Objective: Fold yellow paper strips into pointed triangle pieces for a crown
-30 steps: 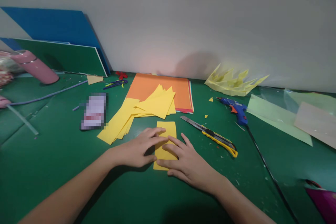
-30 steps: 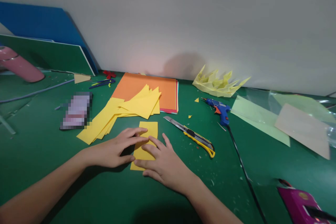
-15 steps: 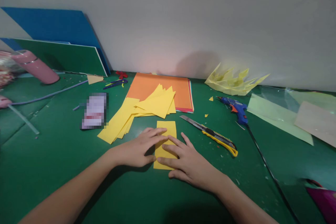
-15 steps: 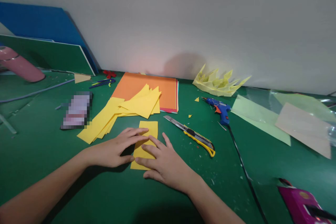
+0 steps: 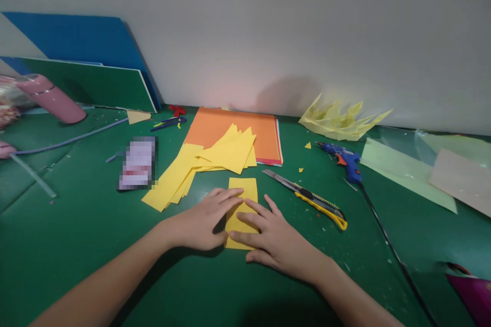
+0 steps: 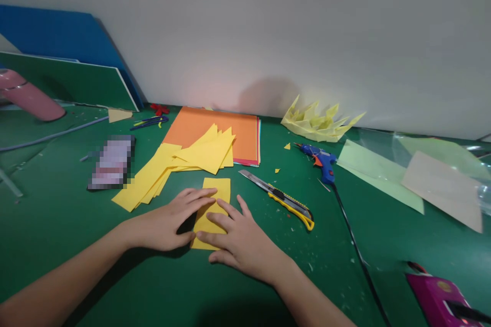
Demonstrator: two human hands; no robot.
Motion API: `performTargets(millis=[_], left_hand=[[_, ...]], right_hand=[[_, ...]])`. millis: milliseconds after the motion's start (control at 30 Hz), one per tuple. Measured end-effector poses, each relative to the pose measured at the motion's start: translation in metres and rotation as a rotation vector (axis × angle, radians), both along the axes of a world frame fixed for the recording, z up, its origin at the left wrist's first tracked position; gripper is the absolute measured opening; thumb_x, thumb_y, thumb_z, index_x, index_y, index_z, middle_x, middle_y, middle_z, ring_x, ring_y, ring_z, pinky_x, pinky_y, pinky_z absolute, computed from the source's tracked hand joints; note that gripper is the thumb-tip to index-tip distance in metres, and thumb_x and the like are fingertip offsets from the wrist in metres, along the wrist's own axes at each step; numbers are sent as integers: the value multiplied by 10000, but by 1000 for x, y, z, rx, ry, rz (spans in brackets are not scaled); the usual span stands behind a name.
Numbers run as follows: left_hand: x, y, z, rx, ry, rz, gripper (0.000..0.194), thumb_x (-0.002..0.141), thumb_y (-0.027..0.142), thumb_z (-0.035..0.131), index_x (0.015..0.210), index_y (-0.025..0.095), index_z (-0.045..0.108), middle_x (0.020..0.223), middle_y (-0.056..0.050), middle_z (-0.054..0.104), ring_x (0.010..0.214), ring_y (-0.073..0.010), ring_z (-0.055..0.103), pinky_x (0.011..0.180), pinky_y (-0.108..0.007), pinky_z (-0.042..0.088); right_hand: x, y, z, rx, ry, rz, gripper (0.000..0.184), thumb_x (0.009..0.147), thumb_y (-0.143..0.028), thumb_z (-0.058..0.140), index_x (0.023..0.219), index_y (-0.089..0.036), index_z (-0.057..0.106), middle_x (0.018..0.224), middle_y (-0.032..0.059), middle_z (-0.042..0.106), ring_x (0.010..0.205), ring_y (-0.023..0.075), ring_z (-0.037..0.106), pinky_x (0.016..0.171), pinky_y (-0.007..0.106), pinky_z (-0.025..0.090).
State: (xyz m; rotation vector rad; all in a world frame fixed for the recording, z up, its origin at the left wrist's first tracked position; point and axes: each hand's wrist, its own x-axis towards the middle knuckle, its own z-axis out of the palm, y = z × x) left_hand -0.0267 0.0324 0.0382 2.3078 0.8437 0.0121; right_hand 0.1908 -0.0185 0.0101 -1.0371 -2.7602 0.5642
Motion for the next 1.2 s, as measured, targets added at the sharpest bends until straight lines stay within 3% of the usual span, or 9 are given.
performTargets(millis=[233, 467, 867, 1067, 1200], left_hand=[[4, -6, -2, 23, 15, 23, 773, 767, 336, 625, 1435, 197, 262, 1512, -115, 266, 1347, -363, 241, 1066, -551, 301], [4, -9, -5, 39, 113, -3, 766, 811, 359, 564, 1459, 161, 206, 1533, -110, 219, 1390, -352, 169, 1106, -511, 256], [7, -9, -3, 134, 80, -6, 666, 806, 333, 549, 1401, 145, 315, 1492, -136, 306, 1354, -354, 261, 1070, -518, 308], [8, -8, -7, 180, 67, 4, 664, 781, 416, 605, 1355, 169, 380, 1469, -118, 347, 1309, -356, 317, 1046, -526, 327], [15, -10, -13, 290, 48, 49, 473, 838, 453, 559, 1213, 171, 500, 1389, -107, 445, 1214, -319, 407, 1008, -487, 367]], right_hand=[[1, 0, -1, -9, 8, -8, 451, 903, -530, 442, 1340, -419, 433, 1346, 51, 504, 1366, 308, 250, 1047, 677, 129], [1, 1, -3, -9, -11, -2, 445, 906, -547, 411, 1334, -425, 439, 1403, 33, 459, 1366, 313, 247, 1045, 683, 134], [0, 0, -5, 5, 26, -12, 448, 894, -530, 459, 1331, -433, 437, 1374, 48, 483, 1363, 314, 251, 1038, 687, 138], [4, 1, -1, 10, 88, -19, 383, 939, -448, 433, 1261, -269, 539, 1276, 83, 573, 1333, 258, 339, 1090, 595, 159], [8, 3, -4, 108, 218, -112, 323, 979, -279, 343, 1143, -192, 607, 1163, 99, 642, 1159, 209, 530, 1053, 477, 325]])
